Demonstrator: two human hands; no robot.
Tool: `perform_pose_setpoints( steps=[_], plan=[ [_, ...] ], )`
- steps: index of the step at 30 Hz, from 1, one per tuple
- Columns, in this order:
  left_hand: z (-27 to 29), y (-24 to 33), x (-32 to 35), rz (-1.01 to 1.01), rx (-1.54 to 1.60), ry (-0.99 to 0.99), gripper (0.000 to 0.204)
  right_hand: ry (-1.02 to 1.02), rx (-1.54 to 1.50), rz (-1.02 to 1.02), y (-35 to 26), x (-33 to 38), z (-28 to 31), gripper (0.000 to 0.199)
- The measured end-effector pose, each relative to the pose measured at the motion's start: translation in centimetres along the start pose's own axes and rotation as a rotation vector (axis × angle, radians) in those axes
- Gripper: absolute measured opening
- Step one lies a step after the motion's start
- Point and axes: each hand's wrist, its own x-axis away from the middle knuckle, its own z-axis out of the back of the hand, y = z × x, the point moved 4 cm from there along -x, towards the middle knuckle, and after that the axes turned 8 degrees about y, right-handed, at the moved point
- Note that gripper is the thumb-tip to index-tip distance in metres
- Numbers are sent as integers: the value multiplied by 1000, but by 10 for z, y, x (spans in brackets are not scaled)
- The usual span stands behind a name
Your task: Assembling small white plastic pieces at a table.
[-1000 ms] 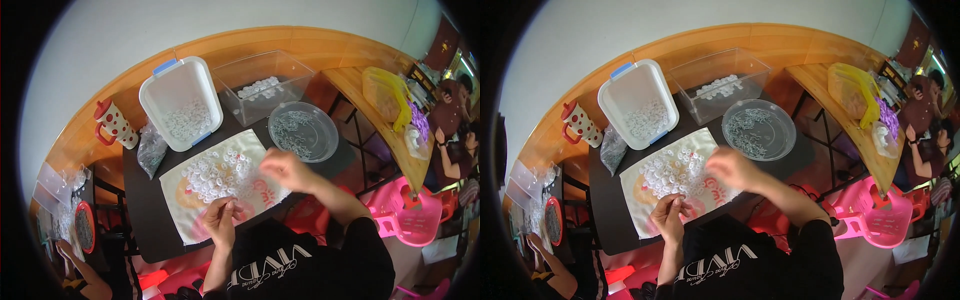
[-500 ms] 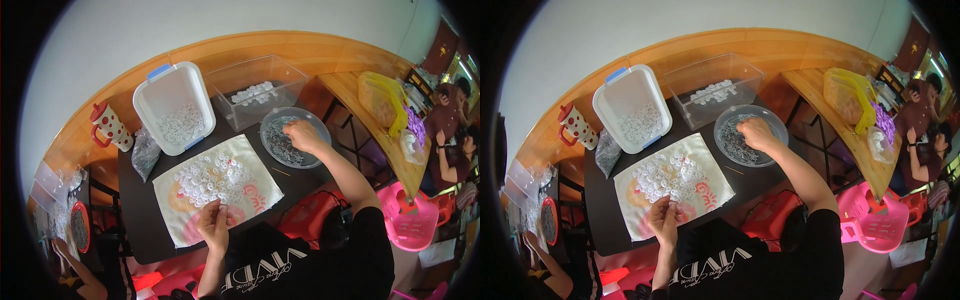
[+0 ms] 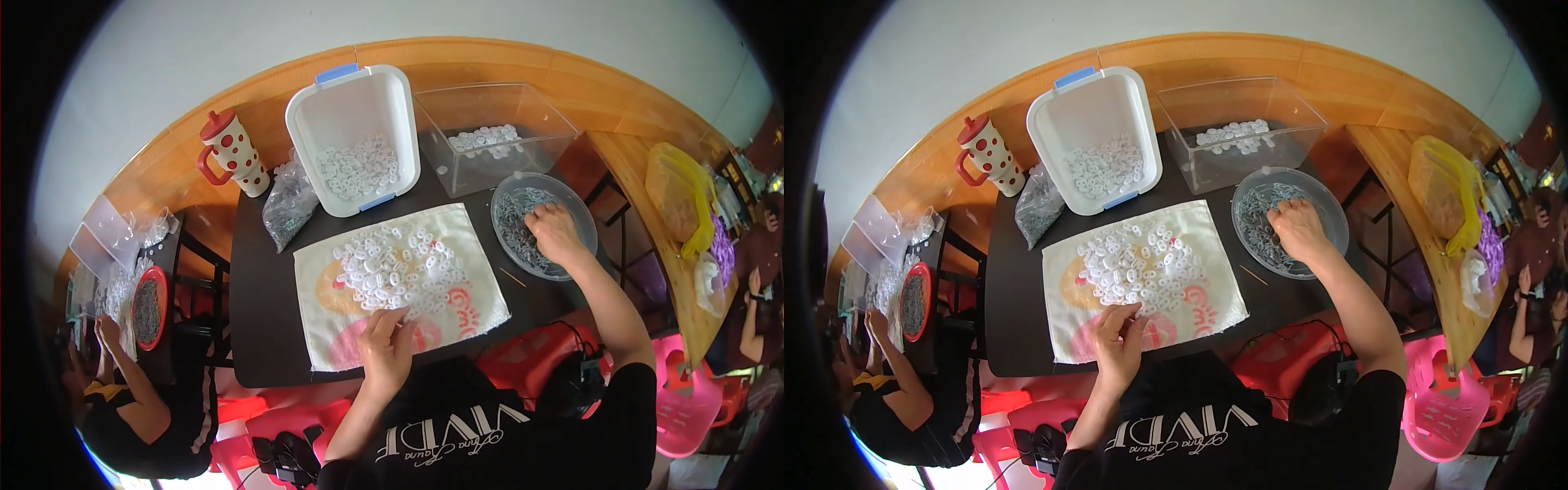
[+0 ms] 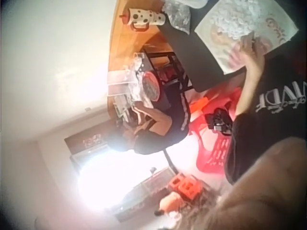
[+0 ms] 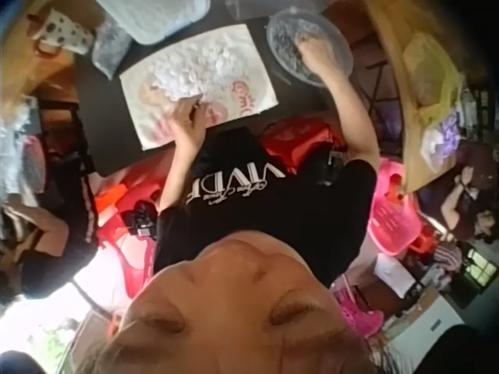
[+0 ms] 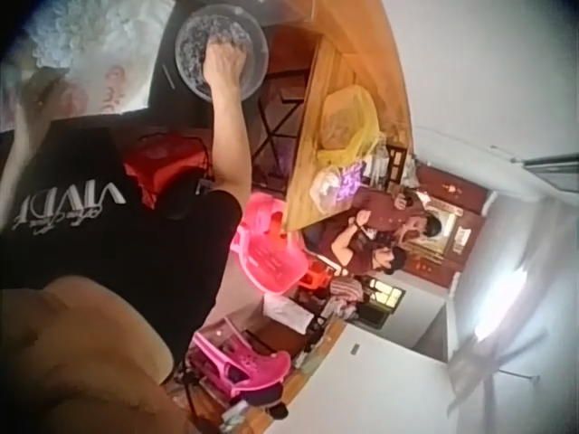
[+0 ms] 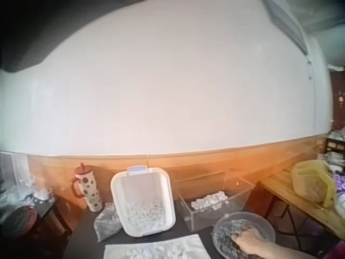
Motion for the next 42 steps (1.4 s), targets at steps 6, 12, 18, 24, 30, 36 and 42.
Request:
perform_pose_setpoints(
  steps=[6, 12, 18, 24, 30, 36, 42],
  plan=[
    [3, 2, -5, 16, -25, -26, 18, 50, -332, -153, 12, 7, 3, 18],
    [6, 9, -12, -10, -66, -19, 16, 70, -713, -228, 22, 14, -3, 16],
    [10, 7, -12, -89, -221, 32, 15, 28, -1233, -543, 36, 20, -27, 2],
    [11, 10, -11, -46, -190, 29, 16, 58, -1248, -534, 33, 21, -14, 4],
    [14, 4, -8, -67, -208, 33, 16, 144, -1344, -611, 34, 25, -17, 10],
    [15, 8, -10, 7, -127, 16, 18, 77, -1567, -609, 4, 15, 14, 8],
    [-10, 21, -13, -3, 99, -82, 22, 99, -1754, -481, -80, 3, 65, 10]
  ],
)
